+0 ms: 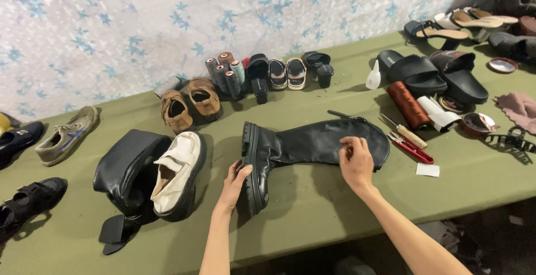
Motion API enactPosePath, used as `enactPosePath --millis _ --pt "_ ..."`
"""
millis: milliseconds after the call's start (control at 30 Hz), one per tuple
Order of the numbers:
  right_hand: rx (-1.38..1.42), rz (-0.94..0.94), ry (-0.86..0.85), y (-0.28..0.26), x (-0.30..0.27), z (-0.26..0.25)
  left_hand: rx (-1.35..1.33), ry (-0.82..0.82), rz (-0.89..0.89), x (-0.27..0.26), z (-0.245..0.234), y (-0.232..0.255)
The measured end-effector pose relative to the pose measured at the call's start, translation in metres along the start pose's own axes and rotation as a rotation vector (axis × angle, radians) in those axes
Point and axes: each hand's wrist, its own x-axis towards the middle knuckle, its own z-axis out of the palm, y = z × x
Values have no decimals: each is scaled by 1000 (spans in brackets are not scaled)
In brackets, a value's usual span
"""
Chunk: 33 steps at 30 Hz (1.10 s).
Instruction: The person cleans a black leather boot using a cloth. They wipe the boot's surface thoroughly, rotating it to clean different sides, and then place it upright on the table among other footwear.
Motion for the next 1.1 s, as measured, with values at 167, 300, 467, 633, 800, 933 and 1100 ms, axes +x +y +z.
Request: enactPosePath --millis 167,300,467,633,800,933,1100 --pt "-79 2 32 44 -4 -32 -65 37 -27 3 -2 -5" --pt "-30 111 150 66 -10 -39 -70 46 -47 9 -2 -9" --pt "-92 116 98 66 -11 -32 -128 25 -62 2 -3 -5" --pt "-106 138 59 61 -13 -36 -146 13 -81 6 -3 -6" --pt "-69 189 -10 63 -12 -34 -158 0 -79 8 -5 -7" --pt "-25 182 -19 50 -15 -44 -177 -15 -122 5 -8 4" --pt "80 191 0 39 -12 -52 -169 -73 -173 10 -18 11"
